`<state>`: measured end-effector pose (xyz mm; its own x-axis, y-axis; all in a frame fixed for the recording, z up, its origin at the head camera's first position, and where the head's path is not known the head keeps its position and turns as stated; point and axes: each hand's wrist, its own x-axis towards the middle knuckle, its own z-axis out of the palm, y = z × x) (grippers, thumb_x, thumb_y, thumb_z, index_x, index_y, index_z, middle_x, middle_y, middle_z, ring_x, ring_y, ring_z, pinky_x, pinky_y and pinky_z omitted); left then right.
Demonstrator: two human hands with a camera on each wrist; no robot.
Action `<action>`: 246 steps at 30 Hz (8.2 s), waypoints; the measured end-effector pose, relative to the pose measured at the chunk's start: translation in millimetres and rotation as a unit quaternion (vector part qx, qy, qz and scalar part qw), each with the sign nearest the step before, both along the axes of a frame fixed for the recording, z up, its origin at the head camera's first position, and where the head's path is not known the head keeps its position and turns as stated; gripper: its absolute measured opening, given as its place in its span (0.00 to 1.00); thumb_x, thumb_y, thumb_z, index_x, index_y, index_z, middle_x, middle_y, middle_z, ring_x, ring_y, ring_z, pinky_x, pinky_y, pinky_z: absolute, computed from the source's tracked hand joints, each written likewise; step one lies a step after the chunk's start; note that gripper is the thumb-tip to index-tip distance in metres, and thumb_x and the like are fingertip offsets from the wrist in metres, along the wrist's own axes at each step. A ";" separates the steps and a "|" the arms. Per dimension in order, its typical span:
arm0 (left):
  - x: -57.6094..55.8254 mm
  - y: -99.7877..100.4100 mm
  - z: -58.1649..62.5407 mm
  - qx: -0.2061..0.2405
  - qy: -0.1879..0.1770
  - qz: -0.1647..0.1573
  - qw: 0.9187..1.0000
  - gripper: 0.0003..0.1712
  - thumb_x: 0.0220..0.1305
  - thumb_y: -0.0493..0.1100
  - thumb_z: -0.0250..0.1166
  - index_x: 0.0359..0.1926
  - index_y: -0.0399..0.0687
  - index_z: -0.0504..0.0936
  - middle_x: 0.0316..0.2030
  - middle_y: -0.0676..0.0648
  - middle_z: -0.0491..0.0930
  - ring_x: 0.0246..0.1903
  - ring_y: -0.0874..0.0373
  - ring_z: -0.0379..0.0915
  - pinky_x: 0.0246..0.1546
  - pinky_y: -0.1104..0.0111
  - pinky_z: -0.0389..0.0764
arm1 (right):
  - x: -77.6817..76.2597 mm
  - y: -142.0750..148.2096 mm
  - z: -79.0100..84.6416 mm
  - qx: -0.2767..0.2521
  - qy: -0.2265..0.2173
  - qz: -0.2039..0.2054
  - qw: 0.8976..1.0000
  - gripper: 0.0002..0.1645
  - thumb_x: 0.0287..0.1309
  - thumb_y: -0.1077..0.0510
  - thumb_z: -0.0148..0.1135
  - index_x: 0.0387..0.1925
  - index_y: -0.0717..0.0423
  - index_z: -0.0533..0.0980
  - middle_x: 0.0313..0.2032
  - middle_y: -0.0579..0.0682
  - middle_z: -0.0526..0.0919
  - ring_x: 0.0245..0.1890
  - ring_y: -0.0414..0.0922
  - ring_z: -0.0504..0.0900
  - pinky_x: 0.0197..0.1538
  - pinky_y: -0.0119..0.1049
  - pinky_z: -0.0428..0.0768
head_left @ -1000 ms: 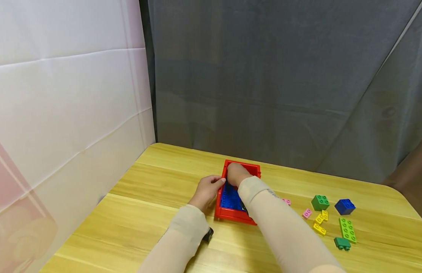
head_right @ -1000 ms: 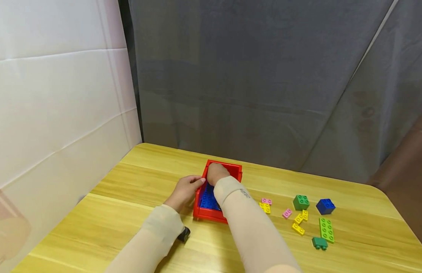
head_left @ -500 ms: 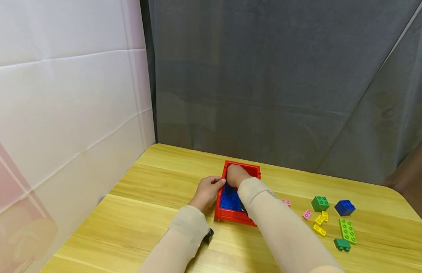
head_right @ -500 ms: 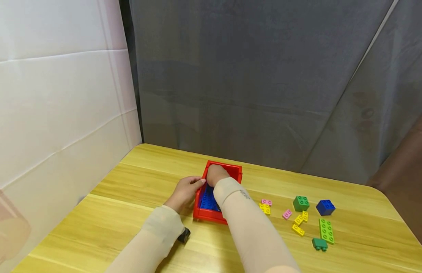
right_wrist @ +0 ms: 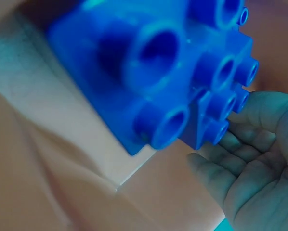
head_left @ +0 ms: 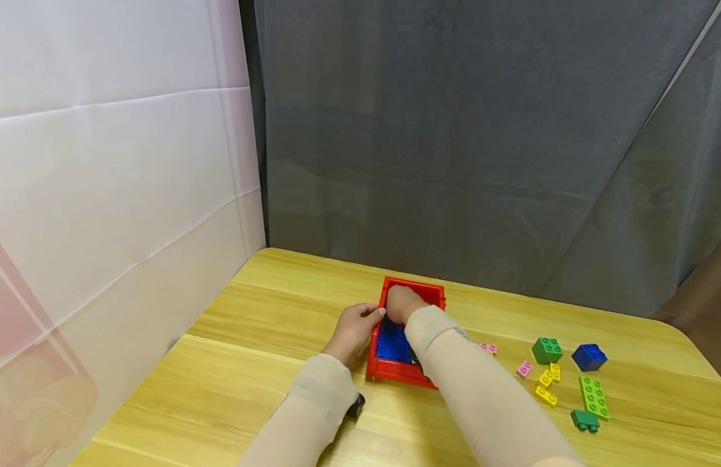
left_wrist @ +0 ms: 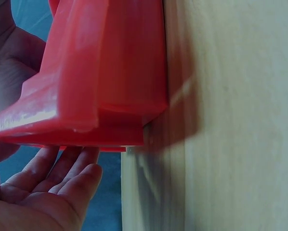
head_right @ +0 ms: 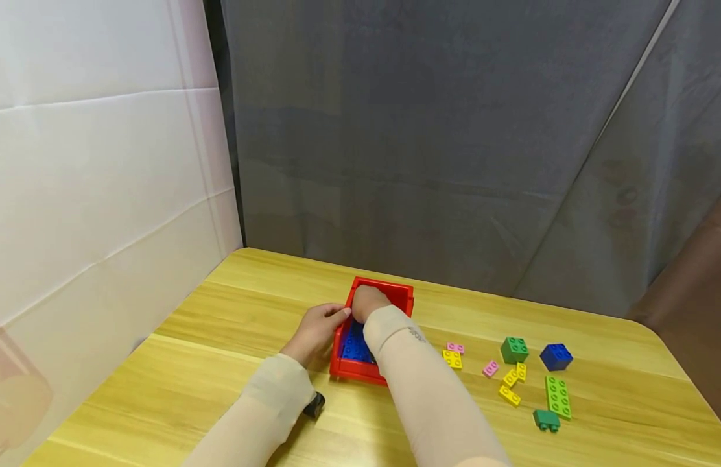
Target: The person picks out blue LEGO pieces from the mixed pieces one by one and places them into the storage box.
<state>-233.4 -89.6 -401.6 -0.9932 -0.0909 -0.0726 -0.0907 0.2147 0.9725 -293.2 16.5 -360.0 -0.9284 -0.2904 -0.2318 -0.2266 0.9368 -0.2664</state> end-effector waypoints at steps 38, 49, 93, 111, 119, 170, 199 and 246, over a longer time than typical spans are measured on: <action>1.1 -19.1 -4.8 0.013 0.000 0.007 1.000 0.19 0.69 0.43 0.59 0.53 0.32 0.79 0.50 0.37 0.79 0.51 0.45 0.75 0.56 0.53 0.75 | 52.0 4.6 48.6 0.041 0.117 0.065 0.990 0.21 0.58 0.56 0.67 0.54 0.52 0.79 0.49 0.52 0.83 0.46 0.48 0.81 0.50 0.48 0.82; 3.2 -22.9 -2.3 0.014 -0.019 0.008 1.000 0.21 0.70 0.45 0.58 0.56 0.34 0.78 0.53 0.37 0.78 0.54 0.43 0.73 0.59 0.51 0.73 | 72.6 28.3 46.4 0.053 0.208 0.089 0.973 0.25 0.58 0.54 0.66 0.57 0.54 0.78 0.55 0.54 0.80 0.55 0.52 0.78 0.56 0.47 0.78; 3.6 -29.5 0.4 0.010 -0.033 0.020 0.999 0.21 0.70 0.45 0.58 0.57 0.35 0.77 0.54 0.37 0.77 0.55 0.42 0.72 0.60 0.50 0.72 | 100.7 164.1 14.6 -0.048 0.264 -0.033 0.963 0.36 0.56 0.58 0.67 0.65 0.60 0.67 0.63 0.66 0.66 0.60 0.66 0.68 0.57 0.65 0.69; 5.3 -31.9 1.4 0.008 -0.041 0.020 0.999 0.21 0.70 0.45 0.57 0.57 0.37 0.77 0.55 0.38 0.77 0.57 0.42 0.71 0.60 0.50 0.71 | 97.5 218.0 3.0 -0.057 0.237 -0.091 0.966 0.36 0.59 0.59 0.63 0.66 0.66 0.63 0.61 0.71 0.64 0.58 0.70 0.66 0.52 0.68 0.70; 5.9 -31.2 2.6 0.002 -0.042 0.020 0.999 0.22 0.70 0.46 0.57 0.58 0.37 0.76 0.57 0.37 0.75 0.59 0.41 0.69 0.61 0.49 0.69 | 94.3 233.7 -2.0 -0.067 0.222 -0.113 0.966 0.37 0.58 0.60 0.63 0.66 0.68 0.62 0.60 0.74 0.63 0.56 0.73 0.65 0.51 0.69 0.70; 5.7 -30.4 3.7 -0.011 -0.041 0.024 0.999 0.21 0.70 0.46 0.57 0.57 0.36 0.77 0.54 0.37 0.77 0.56 0.42 0.71 0.60 0.50 0.72 | 67.3 290.8 -29.6 0.004 0.128 -0.185 0.974 0.34 0.59 0.57 0.62 0.61 0.73 0.65 0.57 0.78 0.64 0.54 0.75 0.64 0.49 0.70 0.70; 7.0 -30.1 5.1 -0.009 -0.051 0.024 0.998 0.23 0.71 0.47 0.57 0.59 0.37 0.76 0.56 0.37 0.76 0.56 0.42 0.71 0.59 0.50 0.73 | 59.1 294.2 -22.4 0.003 0.077 -0.191 0.979 0.27 0.63 0.61 0.55 0.58 0.77 0.68 0.53 0.78 0.70 0.50 0.72 0.72 0.51 0.65 0.73; 6.0 -30.3 2.5 -0.005 -0.018 0.023 1.000 0.20 0.70 0.44 0.57 0.55 0.33 0.78 0.53 0.36 0.78 0.54 0.42 0.72 0.58 0.51 0.73 | 70.9 253.0 3.9 -0.030 0.195 -0.122 0.973 0.24 0.62 0.63 0.58 0.56 0.77 0.70 0.54 0.76 0.70 0.52 0.71 0.72 0.54 0.65 0.71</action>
